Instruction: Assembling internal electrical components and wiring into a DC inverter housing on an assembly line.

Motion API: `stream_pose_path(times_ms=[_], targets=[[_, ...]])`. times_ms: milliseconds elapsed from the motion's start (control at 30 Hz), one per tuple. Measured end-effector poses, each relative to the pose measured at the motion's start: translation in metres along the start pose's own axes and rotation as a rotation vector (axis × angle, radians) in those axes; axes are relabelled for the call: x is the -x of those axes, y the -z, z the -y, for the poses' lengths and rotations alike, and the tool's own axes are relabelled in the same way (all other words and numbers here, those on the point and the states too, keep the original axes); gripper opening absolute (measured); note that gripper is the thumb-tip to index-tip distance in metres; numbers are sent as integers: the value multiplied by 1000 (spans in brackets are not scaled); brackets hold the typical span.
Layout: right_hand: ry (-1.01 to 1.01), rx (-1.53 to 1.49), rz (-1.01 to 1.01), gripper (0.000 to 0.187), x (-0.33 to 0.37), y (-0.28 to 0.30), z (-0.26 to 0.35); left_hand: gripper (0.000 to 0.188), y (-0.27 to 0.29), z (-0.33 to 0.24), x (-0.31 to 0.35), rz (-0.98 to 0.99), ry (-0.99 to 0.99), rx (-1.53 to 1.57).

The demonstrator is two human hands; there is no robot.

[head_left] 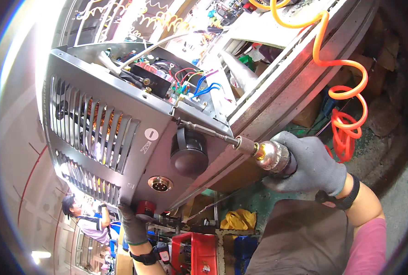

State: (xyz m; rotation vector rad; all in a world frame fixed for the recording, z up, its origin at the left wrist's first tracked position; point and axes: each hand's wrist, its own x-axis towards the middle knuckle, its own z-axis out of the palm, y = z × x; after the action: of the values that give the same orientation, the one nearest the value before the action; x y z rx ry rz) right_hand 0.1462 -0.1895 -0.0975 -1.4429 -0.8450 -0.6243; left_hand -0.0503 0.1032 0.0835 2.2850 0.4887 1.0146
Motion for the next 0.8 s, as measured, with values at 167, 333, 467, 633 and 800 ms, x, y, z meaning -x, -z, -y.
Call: stream_pose_path(times_ms=[167,333,467,633,800], targets=[[32,43,-69,48,2,-12,-2,97,6,9,-8,42,-10,50],[8,138,-166,48,5,-26,1,54,12,11,-13,136,-146,39],[30,217,-186,47,6,-29,2,56,4,0,-8,170,-2,152],[-5,260,-193,48,6,-30,9,60,12,3,-11,175,-23,146],[12,311,-199,48,9,-27,8,73,8,6,-11,107,-17,148]])
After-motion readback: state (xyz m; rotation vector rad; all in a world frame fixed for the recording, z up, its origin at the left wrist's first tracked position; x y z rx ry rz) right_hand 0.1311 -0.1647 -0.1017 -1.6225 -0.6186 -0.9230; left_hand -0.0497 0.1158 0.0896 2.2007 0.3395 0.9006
